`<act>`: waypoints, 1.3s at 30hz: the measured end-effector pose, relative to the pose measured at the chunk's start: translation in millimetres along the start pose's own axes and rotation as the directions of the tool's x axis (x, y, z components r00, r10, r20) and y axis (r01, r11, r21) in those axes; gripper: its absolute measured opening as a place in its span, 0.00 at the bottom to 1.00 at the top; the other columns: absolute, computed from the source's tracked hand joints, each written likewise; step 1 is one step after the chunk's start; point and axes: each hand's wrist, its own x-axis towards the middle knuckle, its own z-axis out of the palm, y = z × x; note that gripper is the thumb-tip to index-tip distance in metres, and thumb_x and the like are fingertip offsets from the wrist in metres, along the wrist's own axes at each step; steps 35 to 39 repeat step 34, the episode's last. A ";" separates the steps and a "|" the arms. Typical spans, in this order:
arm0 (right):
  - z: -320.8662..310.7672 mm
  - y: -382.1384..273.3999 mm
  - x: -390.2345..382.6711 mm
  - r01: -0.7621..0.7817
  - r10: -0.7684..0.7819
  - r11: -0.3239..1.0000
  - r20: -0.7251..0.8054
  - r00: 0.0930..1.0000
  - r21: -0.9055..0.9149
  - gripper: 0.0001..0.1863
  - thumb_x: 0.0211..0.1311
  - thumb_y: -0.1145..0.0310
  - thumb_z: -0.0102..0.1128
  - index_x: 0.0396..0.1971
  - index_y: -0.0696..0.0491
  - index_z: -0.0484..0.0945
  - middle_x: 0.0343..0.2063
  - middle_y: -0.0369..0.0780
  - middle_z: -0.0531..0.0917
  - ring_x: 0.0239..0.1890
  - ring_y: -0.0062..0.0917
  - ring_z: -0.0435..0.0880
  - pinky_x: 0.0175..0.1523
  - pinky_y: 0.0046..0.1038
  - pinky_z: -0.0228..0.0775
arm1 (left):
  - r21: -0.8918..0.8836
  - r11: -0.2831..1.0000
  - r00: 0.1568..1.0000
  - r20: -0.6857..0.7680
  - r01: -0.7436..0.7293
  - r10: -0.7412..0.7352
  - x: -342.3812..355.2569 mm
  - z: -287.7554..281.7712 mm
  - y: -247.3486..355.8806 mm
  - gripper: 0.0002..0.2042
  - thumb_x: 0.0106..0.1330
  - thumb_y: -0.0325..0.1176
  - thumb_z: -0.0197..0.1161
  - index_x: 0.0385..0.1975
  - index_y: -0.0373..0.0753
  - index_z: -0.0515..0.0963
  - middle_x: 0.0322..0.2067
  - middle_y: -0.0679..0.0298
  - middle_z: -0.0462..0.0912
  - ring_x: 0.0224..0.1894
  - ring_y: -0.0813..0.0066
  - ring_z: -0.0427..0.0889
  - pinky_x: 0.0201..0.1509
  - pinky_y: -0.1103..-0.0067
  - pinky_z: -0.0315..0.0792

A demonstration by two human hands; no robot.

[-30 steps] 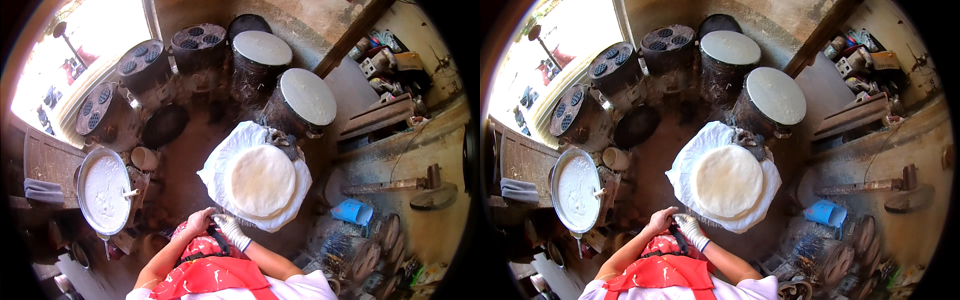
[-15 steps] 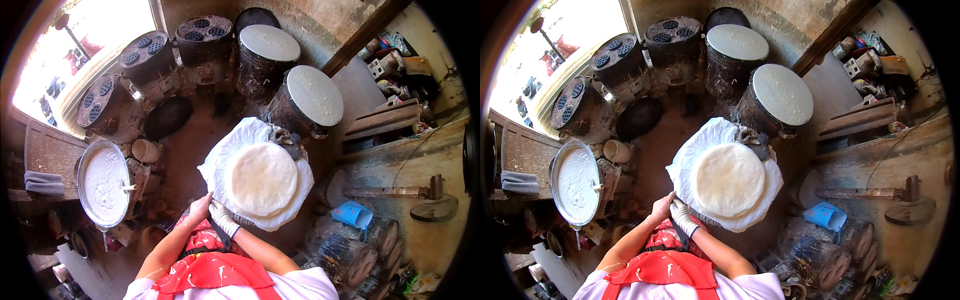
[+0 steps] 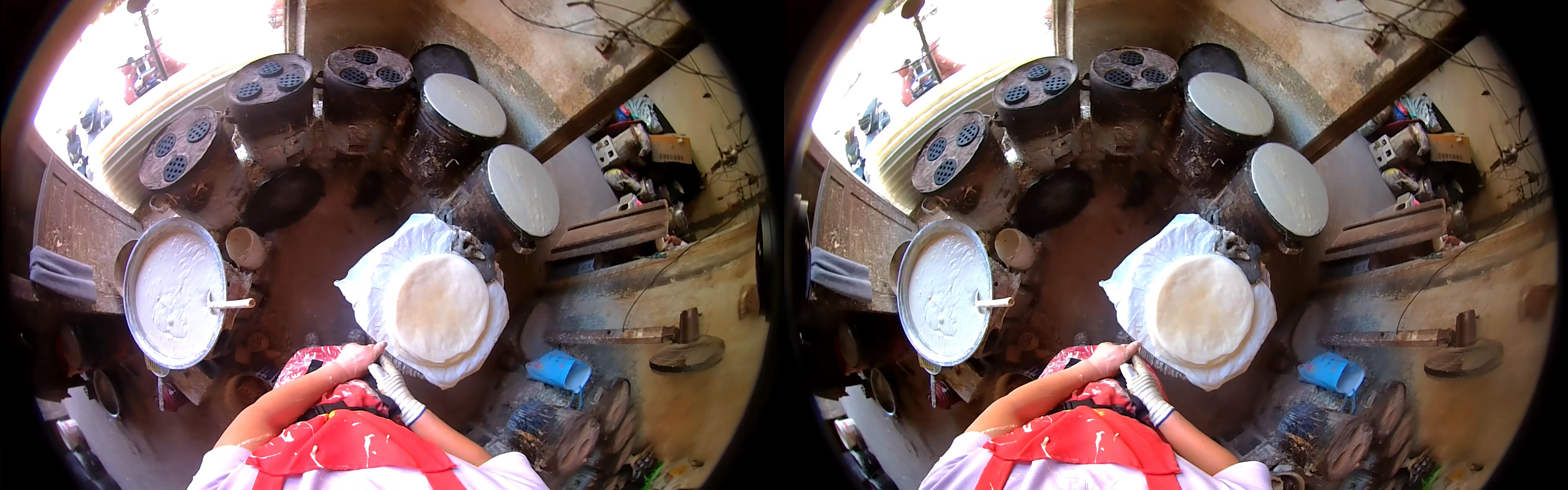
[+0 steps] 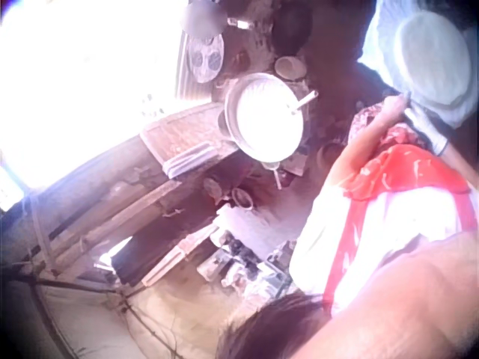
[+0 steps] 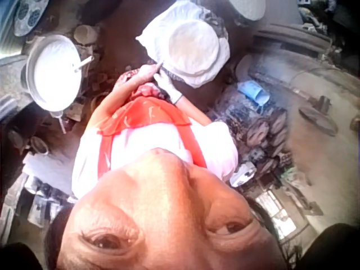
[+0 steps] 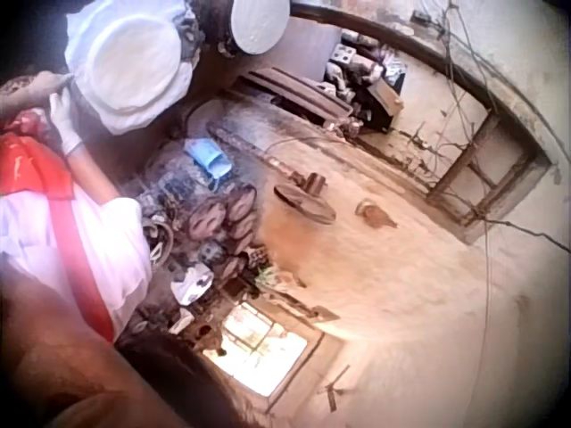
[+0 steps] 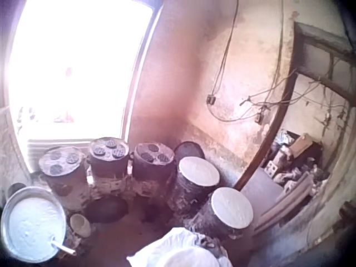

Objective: The person prepares and cooks sheets of rice paper using traditional methods. The person inserts coal into a circular oven, uses a large set of tongs to handle hot items, spreads batter onto hot circular plates using a ladle and a wooden stick, and peels the cooked rice paper sheets off the plates, placing them onto a stack.

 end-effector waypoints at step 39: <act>90.4 -53.0 46.1 -0.044 0.096 0.960 0.178 0.979 -0.275 0.31 0.62 0.53 0.43 0.60 0.57 0.56 0.56 0.52 0.65 0.60 0.42 0.63 0.63 0.32 0.54 | -0.184 0.910 0.926 0.008 0.371 -0.376 -61.7 21.2 -88.9 0.16 0.53 0.38 0.55 0.43 0.47 0.74 0.35 0.54 0.80 0.41 0.59 0.79 0.40 0.68 0.73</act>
